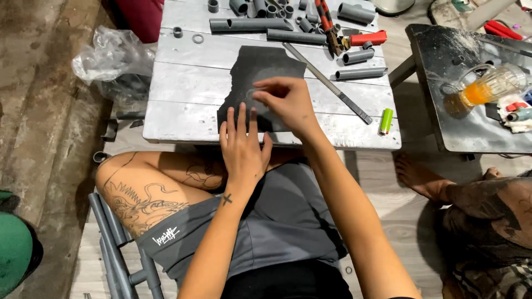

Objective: Sand a small plastic component on a sheet of sandpaper and inspect small O-rings

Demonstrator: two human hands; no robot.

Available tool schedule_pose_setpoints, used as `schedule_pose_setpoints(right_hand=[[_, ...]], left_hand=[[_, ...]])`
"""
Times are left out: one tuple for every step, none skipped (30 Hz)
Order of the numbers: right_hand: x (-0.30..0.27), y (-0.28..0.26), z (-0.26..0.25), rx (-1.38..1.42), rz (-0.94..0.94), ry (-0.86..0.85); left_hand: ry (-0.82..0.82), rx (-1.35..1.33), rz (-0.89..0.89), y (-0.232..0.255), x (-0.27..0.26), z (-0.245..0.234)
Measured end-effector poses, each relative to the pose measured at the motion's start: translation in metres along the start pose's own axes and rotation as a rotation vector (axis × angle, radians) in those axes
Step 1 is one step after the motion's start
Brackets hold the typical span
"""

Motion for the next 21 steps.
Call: schedule_pose_setpoints(right_hand=[[-0.010,-0.004,-0.002,-0.002,-0.004,0.005],[-0.020,-0.004,-0.006,0.141,0.018,0.021],[-0.030,-0.004,-0.008,0.285,0.043,0.035],[-0.038,-0.008,-0.008,0.285,0.041,0.037],[-0.048,-0.009,-0.006,0.382,0.052,0.034],[-0.058,-0.010,-0.004,0.480,0.063,0.031],[-0.068,-0.011,-0.004,0.482,0.065,0.033],[-0.078,-0.011,-0.003,0.514,0.089,0.044],[-0.086,-0.011,-0.002,0.547,0.111,0.053],[-0.092,-0.013,-0.002,0.550,0.111,0.053],[-0.098,-0.018,0.000,0.598,0.070,0.038],[-0.105,-0.023,0.001,0.645,0.029,0.022],[-0.109,-0.017,0.000,0.647,0.031,0.026],[-0.114,-0.014,-0.004,0.681,-0.008,0.035],[-0.119,-0.011,-0.008,0.711,-0.048,0.046],[-0.122,-0.012,-0.009,0.710,-0.048,0.051],[-0.126,-0.013,-0.011,0.698,-0.063,0.049],[-0.129,-0.015,-0.012,0.686,-0.077,0.048],[-0.133,-0.013,-0.013,0.686,-0.075,0.049],[-0.137,-0.011,-0.015,0.703,-0.080,0.064],[-0.140,-0.009,-0.017,0.721,-0.086,0.078]], left_hand=[[0.003,-0.003,0.005,0.003,0.001,-0.007],[0.020,-0.158,-0.029,0.002,0.003,-0.015],[0.035,-0.312,-0.066,0.001,0.002,-0.023],[0.036,-0.313,-0.063,0.003,0.006,-0.031],[0.072,-0.490,-0.092,0.001,0.005,-0.042],[0.110,-0.667,-0.122,-0.002,0.005,-0.052],[0.106,-0.666,-0.122,0.001,0.006,-0.061],[0.108,-0.743,-0.124,0.003,0.007,-0.069],[0.113,-0.819,-0.125,0.004,0.009,-0.079],[0.111,-0.816,-0.124,0.007,0.010,-0.084],[0.139,-0.836,-0.078,0.012,0.011,-0.094],[0.166,-0.855,-0.032,0.017,0.011,-0.104],[0.162,-0.855,-0.031,0.018,0.010,-0.106],[0.169,-0.859,0.001,0.021,0.010,-0.110],[0.176,-0.866,0.035,0.024,0.010,-0.114],[0.172,-0.869,0.037,0.025,0.010,-0.115],[0.181,-0.845,0.069,0.028,0.010,-0.119],[0.189,-0.820,0.100,0.030,0.010,-0.123],[0.188,-0.821,0.099,0.032,0.010,-0.124],[0.212,-0.817,0.122,0.035,0.009,-0.128],[0.239,-0.812,0.145,0.037,0.008,-0.133]])
Point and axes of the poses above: each hand's wrist, its own x-axis towards the middle knuckle, its own z-axis out of the palm, y = z × x, the point moved 10 cm from there along x, towards the middle knuckle, and after that the axes turned 5 degrees about x, right-handed, at the moved point
